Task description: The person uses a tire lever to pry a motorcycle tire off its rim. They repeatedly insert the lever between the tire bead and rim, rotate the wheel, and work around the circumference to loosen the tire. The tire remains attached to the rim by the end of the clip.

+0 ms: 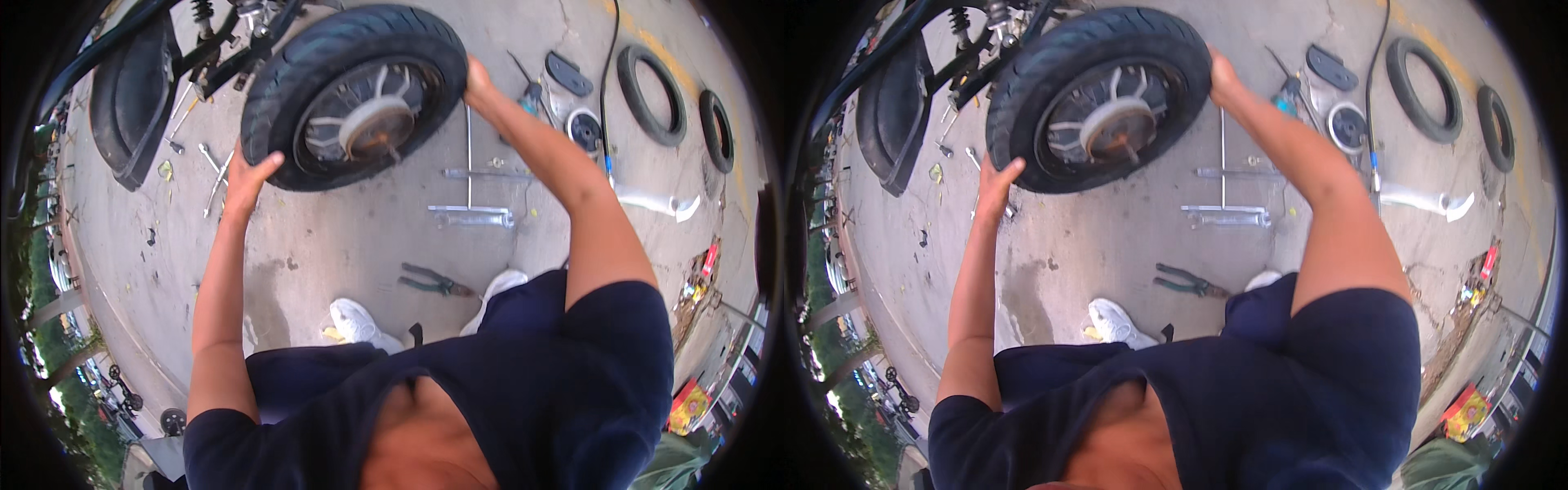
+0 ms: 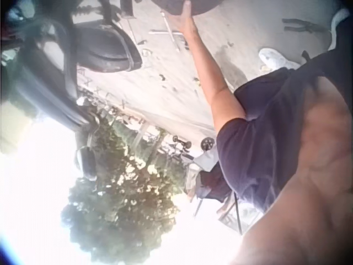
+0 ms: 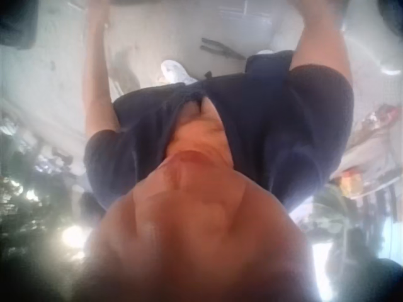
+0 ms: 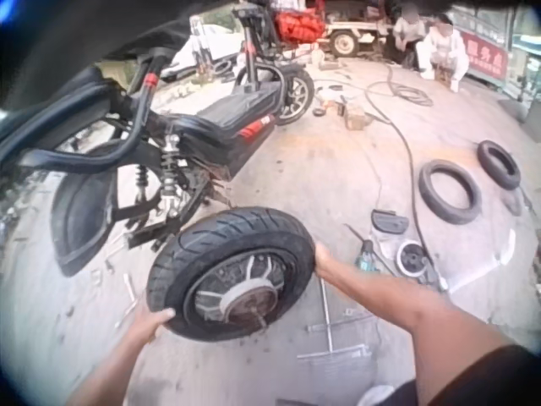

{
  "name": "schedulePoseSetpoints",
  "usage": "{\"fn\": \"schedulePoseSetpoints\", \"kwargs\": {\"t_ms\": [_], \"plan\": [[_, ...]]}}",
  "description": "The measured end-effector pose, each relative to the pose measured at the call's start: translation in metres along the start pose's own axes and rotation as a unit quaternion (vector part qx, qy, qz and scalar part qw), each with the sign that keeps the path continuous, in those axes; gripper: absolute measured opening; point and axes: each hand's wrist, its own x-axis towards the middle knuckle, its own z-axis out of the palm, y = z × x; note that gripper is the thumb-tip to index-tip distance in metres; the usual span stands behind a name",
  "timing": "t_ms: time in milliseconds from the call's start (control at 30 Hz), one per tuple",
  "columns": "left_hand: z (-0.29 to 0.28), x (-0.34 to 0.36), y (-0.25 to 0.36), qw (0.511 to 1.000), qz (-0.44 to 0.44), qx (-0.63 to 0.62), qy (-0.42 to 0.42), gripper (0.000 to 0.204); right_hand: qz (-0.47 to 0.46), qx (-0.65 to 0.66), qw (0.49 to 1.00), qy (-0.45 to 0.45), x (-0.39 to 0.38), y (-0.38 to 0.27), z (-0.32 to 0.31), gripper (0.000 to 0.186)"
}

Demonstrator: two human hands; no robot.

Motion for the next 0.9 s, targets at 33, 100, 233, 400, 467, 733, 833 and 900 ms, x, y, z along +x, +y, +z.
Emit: {"fn": "schedulePoseSetpoints", "kwargs": {"t_ms": [33,100,233,400,467,733,833,900], "plan": [[0.004,-0.006,0.005,1.0,-0.014,-0.003,0.014,0.076,0.029,0.025,0.998,0.05,0.006,-0.002,0.012,0.044],[0.017,-0.004,0.012,0.997,0.023,-0.016,0.07,0.066,0.041,0.016,0.996,0.075,0.035,-0.006,0.02,0.042],[0.039,0.013,0.027,0.991,-0.01,-0.014,0.13,0.067,0.017,-0.147,0.987,0.066,0.068,-0.001,0.017,0.04],[0.034,0.032,0.027,0.989,-0.049,-0.013,0.138,0.07,-0.001,-0.435,0.9,0.038,0.061,0.007,0.018,0.038],[0.033,0.038,0.033,0.99,-0.046,-0.025,0.128,0.072,-0.008,-0.539,0.842,0.011,0.059,0.009,0.016,0.038],[0.03,0.064,0.043,0.984,-0.084,-0.017,0.153,0.077,0.107,-0.583,0.795,-0.126,0.0,0.028,-0.02,0.031],[0.031,0.068,0.03,0.992,-0.071,0.01,0.106,0.08,-0.042,-0.761,0.553,-0.337,-0.058,0.034,-0.076,0.03],[0.022,0.065,0.031,0.988,-0.113,0.024,0.1,0.081,0.032,-0.746,0.534,-0.396,-0.122,0.027,-0.077,0.026]]}}
